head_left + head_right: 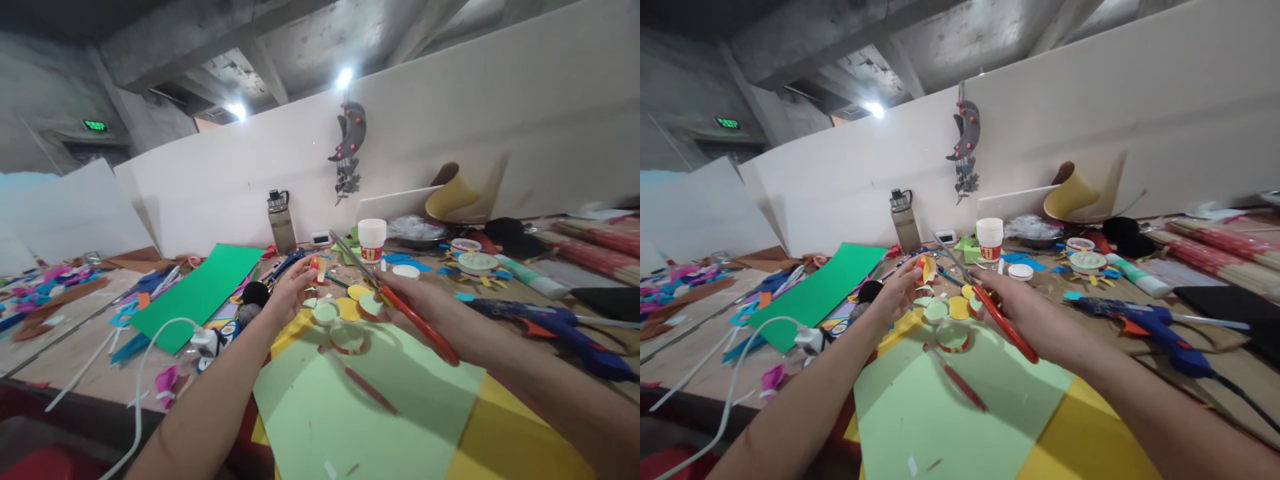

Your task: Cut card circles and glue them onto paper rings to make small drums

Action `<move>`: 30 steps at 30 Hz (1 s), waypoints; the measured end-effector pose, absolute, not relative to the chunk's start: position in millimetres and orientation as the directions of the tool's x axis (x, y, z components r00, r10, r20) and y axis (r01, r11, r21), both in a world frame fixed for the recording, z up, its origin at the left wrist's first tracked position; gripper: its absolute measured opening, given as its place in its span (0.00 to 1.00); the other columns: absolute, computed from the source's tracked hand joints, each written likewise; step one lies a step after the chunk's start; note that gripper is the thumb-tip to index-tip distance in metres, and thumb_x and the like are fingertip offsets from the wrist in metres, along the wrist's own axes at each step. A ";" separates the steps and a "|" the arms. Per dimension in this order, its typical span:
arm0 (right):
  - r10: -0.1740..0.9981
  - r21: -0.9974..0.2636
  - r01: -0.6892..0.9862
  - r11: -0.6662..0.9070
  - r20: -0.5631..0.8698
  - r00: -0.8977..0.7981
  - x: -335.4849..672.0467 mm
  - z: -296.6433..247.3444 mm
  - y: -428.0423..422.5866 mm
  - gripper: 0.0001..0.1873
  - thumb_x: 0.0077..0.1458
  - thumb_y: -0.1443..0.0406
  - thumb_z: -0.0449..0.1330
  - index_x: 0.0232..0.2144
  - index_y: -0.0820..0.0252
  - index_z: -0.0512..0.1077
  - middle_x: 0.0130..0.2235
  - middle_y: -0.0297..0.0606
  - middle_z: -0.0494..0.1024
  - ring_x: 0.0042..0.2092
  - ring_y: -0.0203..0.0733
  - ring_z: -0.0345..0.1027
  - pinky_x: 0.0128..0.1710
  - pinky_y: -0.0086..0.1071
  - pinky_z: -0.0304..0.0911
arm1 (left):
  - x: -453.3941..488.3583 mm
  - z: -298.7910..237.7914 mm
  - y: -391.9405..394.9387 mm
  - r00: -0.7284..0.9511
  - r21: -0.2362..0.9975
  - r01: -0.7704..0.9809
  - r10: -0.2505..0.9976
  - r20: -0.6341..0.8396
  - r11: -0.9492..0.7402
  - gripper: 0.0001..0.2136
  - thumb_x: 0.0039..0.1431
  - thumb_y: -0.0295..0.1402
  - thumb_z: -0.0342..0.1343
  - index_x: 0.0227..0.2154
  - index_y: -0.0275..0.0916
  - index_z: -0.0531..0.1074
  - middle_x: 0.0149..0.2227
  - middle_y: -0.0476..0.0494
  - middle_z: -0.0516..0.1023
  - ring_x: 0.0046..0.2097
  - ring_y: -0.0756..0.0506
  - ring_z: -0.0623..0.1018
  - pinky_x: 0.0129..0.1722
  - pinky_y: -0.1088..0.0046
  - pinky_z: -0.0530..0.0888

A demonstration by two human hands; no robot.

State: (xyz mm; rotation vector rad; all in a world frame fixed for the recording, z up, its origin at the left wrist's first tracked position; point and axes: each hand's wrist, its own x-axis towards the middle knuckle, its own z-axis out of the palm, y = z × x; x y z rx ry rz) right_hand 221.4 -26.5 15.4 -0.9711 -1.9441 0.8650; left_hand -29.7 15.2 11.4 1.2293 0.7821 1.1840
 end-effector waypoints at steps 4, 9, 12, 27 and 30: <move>0.887 -0.864 0.412 0.290 0.081 -0.455 224.3 26.8 -35.6 0.26 0.54 0.54 0.59 0.53 0.56 0.71 0.20 0.31 0.73 0.19 0.37 0.66 0.17 0.28 0.60 | -31.5 11.9 15.5 0.302 0.953 -0.292 0.937 0.176 -0.084 0.24 0.53 0.38 0.63 0.53 0.42 0.69 0.44 0.42 0.76 0.40 0.45 0.80 0.33 0.73 0.75; 0.842 -0.839 0.480 0.257 -0.049 -0.537 220.8 46.6 -48.2 0.18 0.56 0.55 0.58 0.43 0.61 0.74 0.20 0.30 0.70 0.18 0.32 0.63 0.19 0.24 0.58 | -32.3 14.9 14.5 0.345 0.943 -0.324 0.919 0.193 -0.076 0.25 0.51 0.37 0.63 0.53 0.40 0.69 0.43 0.41 0.76 0.38 0.45 0.80 0.30 0.75 0.73; 0.833 -0.833 0.490 0.257 -0.066 -0.550 218.4 48.8 -50.9 0.16 0.56 0.55 0.58 0.40 0.59 0.74 0.21 0.29 0.69 0.18 0.31 0.64 0.18 0.24 0.57 | -32.1 15.6 13.5 0.352 0.947 -0.315 0.917 0.186 -0.071 0.23 0.51 0.37 0.63 0.52 0.40 0.70 0.42 0.42 0.76 0.36 0.46 0.79 0.28 0.75 0.71; 0.835 -0.806 0.534 0.254 -0.095 -0.542 214.4 49.3 -54.1 0.13 0.55 0.55 0.57 0.29 0.59 0.70 0.17 0.27 0.62 0.16 0.31 0.60 0.15 0.23 0.55 | -31.6 13.2 13.4 0.388 0.958 -0.283 0.908 0.157 -0.045 0.22 0.50 0.37 0.64 0.49 0.39 0.71 0.38 0.45 0.73 0.34 0.47 0.79 0.28 0.75 0.72; 0.839 -0.783 0.568 0.255 -0.113 -0.532 214.4 49.9 -55.1 0.14 0.55 0.54 0.56 0.29 0.59 0.70 0.17 0.27 0.63 0.16 0.32 0.61 0.15 0.23 0.55 | -31.2 13.4 13.2 0.395 0.958 -0.281 0.904 0.163 -0.050 0.22 0.51 0.36 0.64 0.49 0.40 0.72 0.37 0.46 0.72 0.34 0.47 0.79 0.28 0.75 0.72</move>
